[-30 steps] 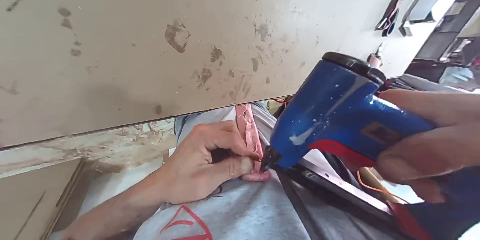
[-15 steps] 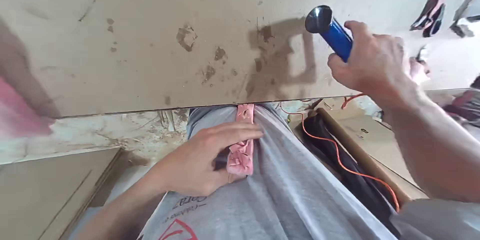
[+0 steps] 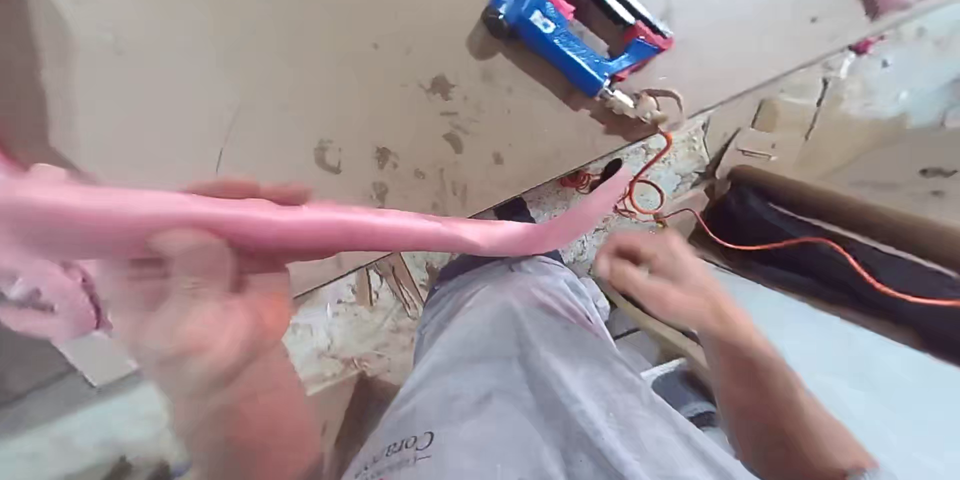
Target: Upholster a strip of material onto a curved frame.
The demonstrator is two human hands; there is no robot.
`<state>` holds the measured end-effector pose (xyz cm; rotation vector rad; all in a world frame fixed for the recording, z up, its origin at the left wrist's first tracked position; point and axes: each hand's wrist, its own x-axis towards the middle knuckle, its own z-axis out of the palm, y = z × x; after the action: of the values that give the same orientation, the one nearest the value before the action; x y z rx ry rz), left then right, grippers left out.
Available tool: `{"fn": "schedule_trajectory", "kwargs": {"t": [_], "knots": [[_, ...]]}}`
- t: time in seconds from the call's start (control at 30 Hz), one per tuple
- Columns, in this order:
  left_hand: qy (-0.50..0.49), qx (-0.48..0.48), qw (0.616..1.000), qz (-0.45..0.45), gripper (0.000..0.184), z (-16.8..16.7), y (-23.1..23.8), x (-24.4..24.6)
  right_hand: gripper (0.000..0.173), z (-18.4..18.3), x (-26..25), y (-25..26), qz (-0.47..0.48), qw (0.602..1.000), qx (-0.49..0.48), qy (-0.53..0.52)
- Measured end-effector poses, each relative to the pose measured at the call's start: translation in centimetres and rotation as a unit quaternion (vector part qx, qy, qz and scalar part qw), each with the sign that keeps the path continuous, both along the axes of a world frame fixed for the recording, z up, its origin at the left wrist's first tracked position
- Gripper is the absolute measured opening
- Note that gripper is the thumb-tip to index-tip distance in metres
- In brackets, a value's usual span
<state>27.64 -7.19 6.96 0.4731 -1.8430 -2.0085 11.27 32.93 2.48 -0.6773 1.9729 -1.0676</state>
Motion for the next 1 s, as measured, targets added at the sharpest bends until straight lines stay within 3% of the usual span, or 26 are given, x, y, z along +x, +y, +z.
{"fn": "schedule_trajectory", "kwargs": {"t": [0.1,0.13,0.17,0.2,0.27,0.33,0.4,0.47,0.53,0.57,0.67,0.77,0.87,1.0], "knots": [[0.057,0.054,0.997,0.018,0.036,1.3,-1.2,1.6,0.046,-0.7,9.5,3.3,0.0,0.972,-0.035,-0.23],[0.087,0.074,0.993,0.015,0.034,2.1,-0.9,2.8,0.052,-1.3,11.5,3.5,-0.056,0.961,-0.061,-0.264],[0.131,0.107,0.986,0.005,0.03,2.7,-0.4,4.2,0.068,-1.7,12.4,3.1,-0.129,0.941,-0.117,-0.289],[0.166,0.123,0.978,-0.017,0.03,3.3,0.5,5.8,0.082,-1.5,12.3,2.0,-0.197,0.908,-0.201,-0.31],[0.213,0.102,0.97,-0.053,0.025,4.2,3.9,8.6,0.083,0.3,10.2,-1.7,-0.302,0.801,-0.395,-0.333],[0.244,0.021,0.959,-0.143,0.027,4.5,8.1,10.6,0.072,2.2,6.7,-6.1,-0.352,0.708,-0.511,-0.338],[0.261,-0.113,0.93,-0.232,0.019,3.0,11.0,11.7,0.059,2.3,2.8,-9.7,-0.344,0.673,-0.558,-0.342],[0.241,-0.277,0.891,-0.266,0.023,0.1,12.8,12.6,0.054,1.1,-1.4,-13.1,-0.248,0.654,-0.592,-0.402],[0.174,-0.406,0.869,-0.221,0.032,-2.9,13.2,12.4,0.056,0.0,-4.3,-17.1,-0.127,0.662,-0.578,-0.46],[0.124,-0.422,0.88,-0.178,0.032,-4.1,12.5,11.8,0.058,-0.4,-5.0,-19.3,-0.1,0.684,-0.552,-0.466],[-0.058,-0.283,0.957,-0.024,0.036,-5.0,9.3,7.3,0.044,0.0,-4.5,-25.5,-0.137,0.807,-0.427,-0.383],[-0.134,-0.111,0.984,0.035,0.046,-4.4,7.3,1.0,0.031,-0.7,-3.6,-30.5,-0.137,0.892,-0.315,-0.294],[-0.197,-0.09,0.971,0.101,0.044,-4.4,6.5,-3.6,0.055,-1.7,-4.4,-33.4,-0.135,0.935,-0.236,-0.227],[-0.27,-0.144,0.944,0.124,0.037,-4.7,5.5,-7.0,0.082,-2.9,-6.1,-35.0,-0.165,0.956,-0.162,-0.181]]}}
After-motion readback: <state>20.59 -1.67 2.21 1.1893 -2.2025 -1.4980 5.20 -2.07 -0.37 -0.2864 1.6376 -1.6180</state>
